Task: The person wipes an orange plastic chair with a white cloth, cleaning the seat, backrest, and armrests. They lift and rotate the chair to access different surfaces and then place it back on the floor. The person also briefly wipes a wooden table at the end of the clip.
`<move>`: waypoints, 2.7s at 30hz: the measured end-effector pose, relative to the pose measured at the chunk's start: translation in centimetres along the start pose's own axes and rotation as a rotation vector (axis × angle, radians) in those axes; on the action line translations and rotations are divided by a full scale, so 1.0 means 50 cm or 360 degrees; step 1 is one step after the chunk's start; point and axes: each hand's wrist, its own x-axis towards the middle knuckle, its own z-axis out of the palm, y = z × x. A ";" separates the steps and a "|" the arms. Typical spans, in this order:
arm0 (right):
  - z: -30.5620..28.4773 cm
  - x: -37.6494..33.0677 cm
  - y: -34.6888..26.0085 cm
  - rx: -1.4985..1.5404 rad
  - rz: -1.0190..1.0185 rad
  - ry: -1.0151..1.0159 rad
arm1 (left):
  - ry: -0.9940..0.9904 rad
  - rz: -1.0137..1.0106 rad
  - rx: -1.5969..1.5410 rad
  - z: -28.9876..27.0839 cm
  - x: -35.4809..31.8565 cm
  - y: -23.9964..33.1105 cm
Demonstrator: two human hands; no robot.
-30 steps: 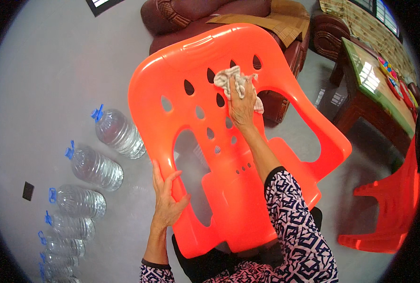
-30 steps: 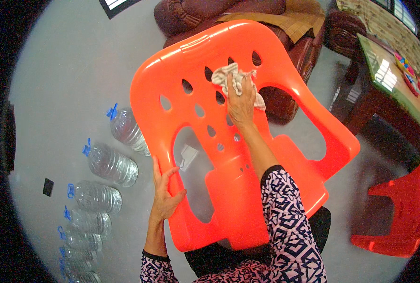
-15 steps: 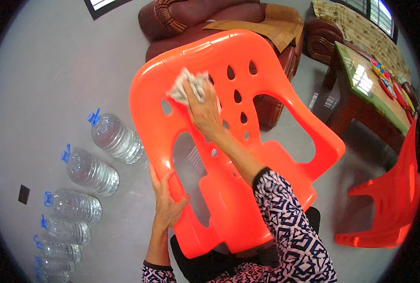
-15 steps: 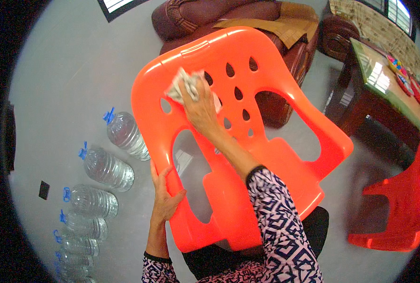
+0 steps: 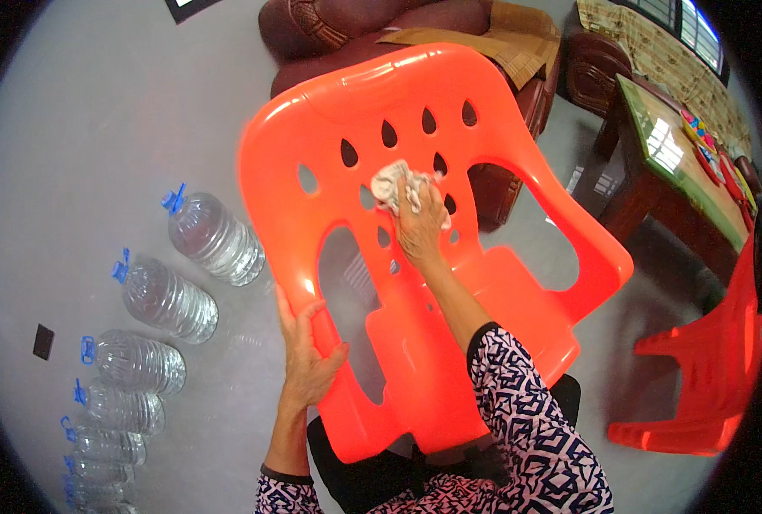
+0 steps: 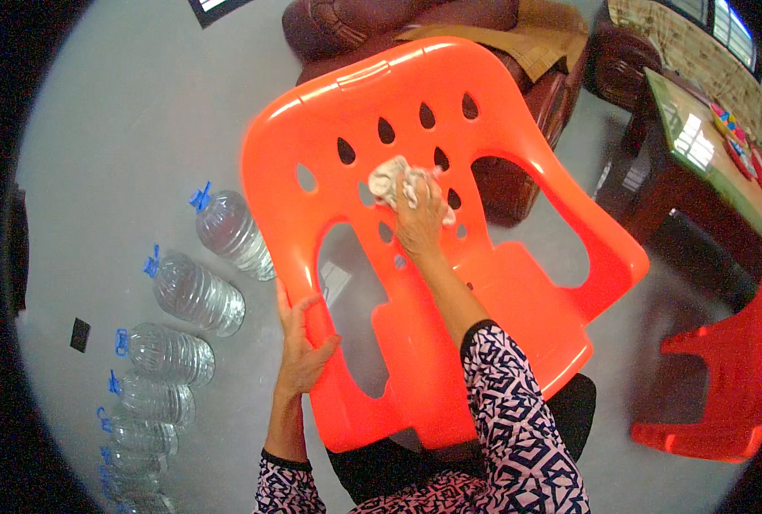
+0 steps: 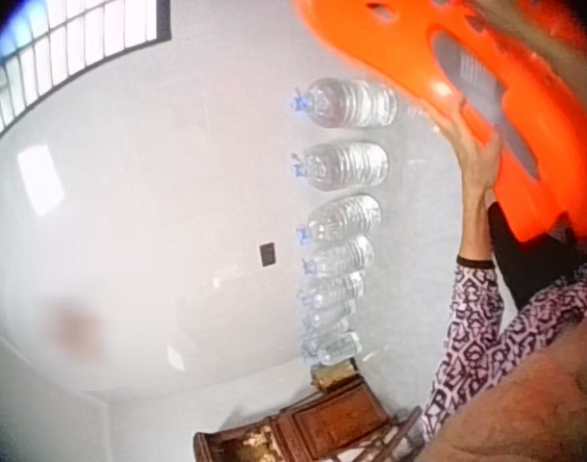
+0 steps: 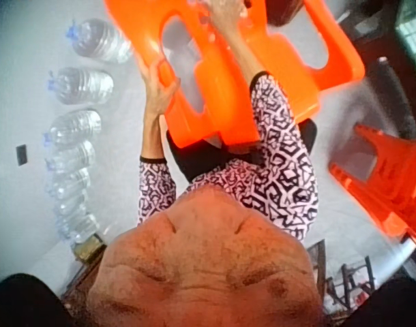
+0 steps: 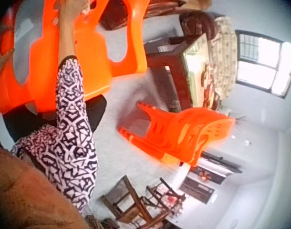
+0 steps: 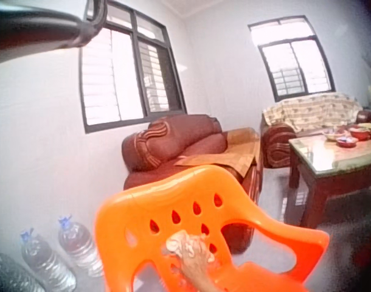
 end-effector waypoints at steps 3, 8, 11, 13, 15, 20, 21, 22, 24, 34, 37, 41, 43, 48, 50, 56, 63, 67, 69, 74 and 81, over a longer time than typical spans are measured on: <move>0.006 -0.013 0.030 0.0210 0.0049 0.0220 | -0.0011 -0.0010 0.0035 0.006 -0.001 -0.007; -0.009 0.265 0.129 0.1011 0.0608 0.0435 | 0.0007 -0.0053 0.0000 -0.001 -0.012 -0.006; -0.012 0.372 0.108 0.0185 0.0739 0.0445 | -0.0021 -0.0040 -0.0065 0.007 0.000 0.005; -0.005 0.347 0.045 0.0243 0.0436 0.0502 | -0.0035 -0.0051 -0.0047 0.005 -0.007 0.005; -0.002 0.331 -0.013 0.0377 0.0128 0.0520 | -0.0049 -0.0006 0.0014 0.004 -0.003 0.004; -0.041 0.326 -0.105 0.0340 -0.0370 0.0195 | -0.0037 -0.0165 -0.0038 -0.009 -0.020 0.008; -0.039 0.347 -0.076 0.0313 -0.0390 0.0194 | -0.0039 -0.0181 -0.0068 -0.008 -0.015 0.011; -0.036 0.368 -0.046 0.0290 -0.0409 0.0191 | -0.0046 -0.0181 -0.0083 -0.007 -0.012 0.014; -0.039 0.402 0.022 0.0142 -0.0136 0.0215 | -0.0055 -0.0183 -0.0116 -0.007 -0.011 0.018; -0.030 0.442 0.271 0.0657 0.0919 -0.0052 | -0.0034 -0.0080 -0.0034 -0.019 -0.020 0.006; -0.045 0.438 0.219 0.0593 0.0960 0.0087 | -0.0020 0.0017 -0.0068 -0.004 -0.012 -0.010; 0.012 0.404 0.084 0.0420 0.0420 0.0373 | -0.0004 0.0051 -0.0099 0.012 -0.002 -0.005; 0.015 0.376 -0.020 0.0416 0.0321 0.0363 | 0.0017 0.0050 -0.0046 0.005 -0.011 -0.008; -0.010 0.302 -0.174 0.0882 0.0001 0.0350 | 0.0075 0.0091 -0.0035 0.009 -0.016 -0.009; -0.028 0.244 -0.221 0.0946 -0.0123 0.0159 | 0.0083 0.0120 0.0002 0.019 -0.008 -0.009; -0.093 0.107 -0.263 0.1135 -0.0445 -0.0201 | 0.0304 -0.0110 -0.0688 0.033 -0.022 0.007; -0.274 -0.034 -0.233 0.1434 -0.0710 -0.0973 | 0.0830 -0.0447 -0.1766 0.037 -0.022 -0.010; -0.374 -0.067 -0.211 0.1562 -0.0721 -0.1251 | 0.0616 -0.0619 -0.2040 0.018 -0.022 -0.020; -0.427 -0.086 -0.200 0.1650 -0.0802 -0.1297 | 0.0536 -0.0559 -0.2254 0.020 -0.014 -0.036; -0.570 -0.073 -0.173 0.1894 -0.1052 -0.1411 | 0.0325 -0.0593 -0.2264 0.012 -0.024 -0.022; -0.463 -0.075 -0.208 0.1825 -0.0882 -0.1386 | 0.0508 -0.0639 -0.2033 0.078 -0.040 -0.066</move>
